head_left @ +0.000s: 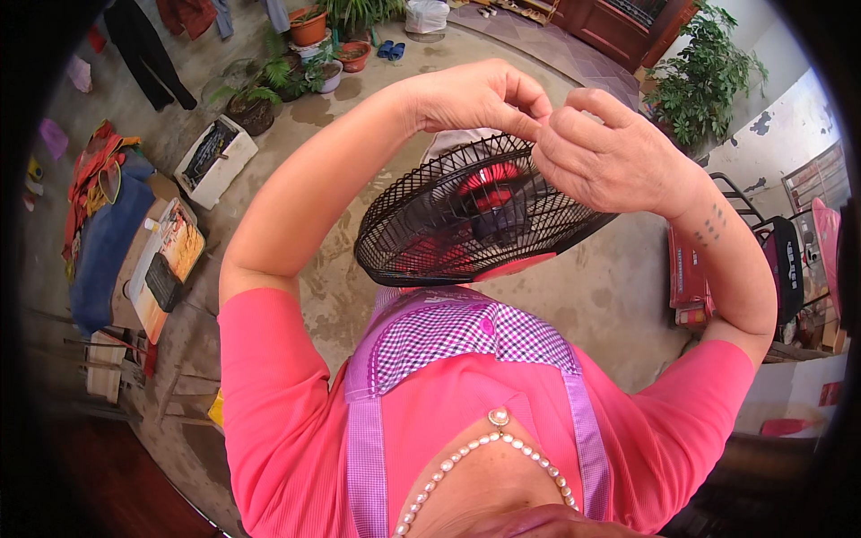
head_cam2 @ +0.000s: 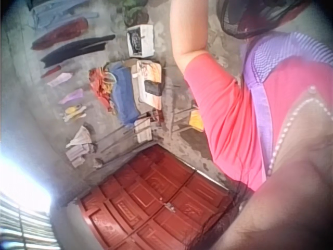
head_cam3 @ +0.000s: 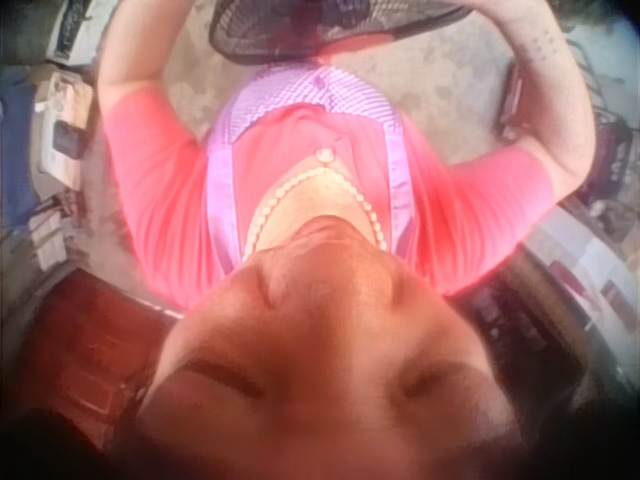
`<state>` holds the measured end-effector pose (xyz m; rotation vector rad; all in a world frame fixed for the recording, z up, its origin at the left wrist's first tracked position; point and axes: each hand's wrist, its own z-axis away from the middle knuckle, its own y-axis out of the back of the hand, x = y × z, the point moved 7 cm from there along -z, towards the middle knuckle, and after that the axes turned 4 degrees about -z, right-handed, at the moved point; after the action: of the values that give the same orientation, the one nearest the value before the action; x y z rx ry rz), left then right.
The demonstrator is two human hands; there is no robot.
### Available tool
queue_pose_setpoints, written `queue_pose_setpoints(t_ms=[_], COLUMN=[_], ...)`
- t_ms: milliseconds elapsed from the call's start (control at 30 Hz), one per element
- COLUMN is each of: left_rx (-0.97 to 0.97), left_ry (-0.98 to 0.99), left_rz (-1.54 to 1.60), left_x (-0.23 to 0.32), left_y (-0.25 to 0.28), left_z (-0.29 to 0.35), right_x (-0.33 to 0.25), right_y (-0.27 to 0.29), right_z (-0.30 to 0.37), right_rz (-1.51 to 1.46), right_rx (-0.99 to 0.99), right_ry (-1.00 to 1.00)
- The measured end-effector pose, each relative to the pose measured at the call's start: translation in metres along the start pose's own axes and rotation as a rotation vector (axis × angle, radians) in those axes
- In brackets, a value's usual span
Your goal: The person repairs a small red electric fan by hand. They first manipulate the black wire mesh cage, appearing to secure or adjust it around the fan blades. Then, they handle the white power cord, twisting and tying the wires together to secure the connection.
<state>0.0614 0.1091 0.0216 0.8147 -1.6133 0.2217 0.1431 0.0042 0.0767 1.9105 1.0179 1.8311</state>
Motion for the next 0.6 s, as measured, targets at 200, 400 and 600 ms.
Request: queue_pose_setpoints(t_ms=[200, 400, 600], left_rx=[0.059, 0.248, 0.463], left_ry=[-0.034, -0.026, -0.052], left_rz=[0.109, 0.187, -0.331], left_x=[-0.002, -0.002, 0.023], left_y=[0.001, 0.011, -0.003], left_z=[0.003, 0.020, 0.064], right_x=[0.007, 0.045, 0.038], right_y=[-0.003, -0.009, -0.021], right_z=[0.007, 0.030, 0.055], right_rz=[-0.144, -0.679, -0.853], right_rx=[0.056, 0.039, -0.069], right_ry=[0.020, -0.392, -0.578])
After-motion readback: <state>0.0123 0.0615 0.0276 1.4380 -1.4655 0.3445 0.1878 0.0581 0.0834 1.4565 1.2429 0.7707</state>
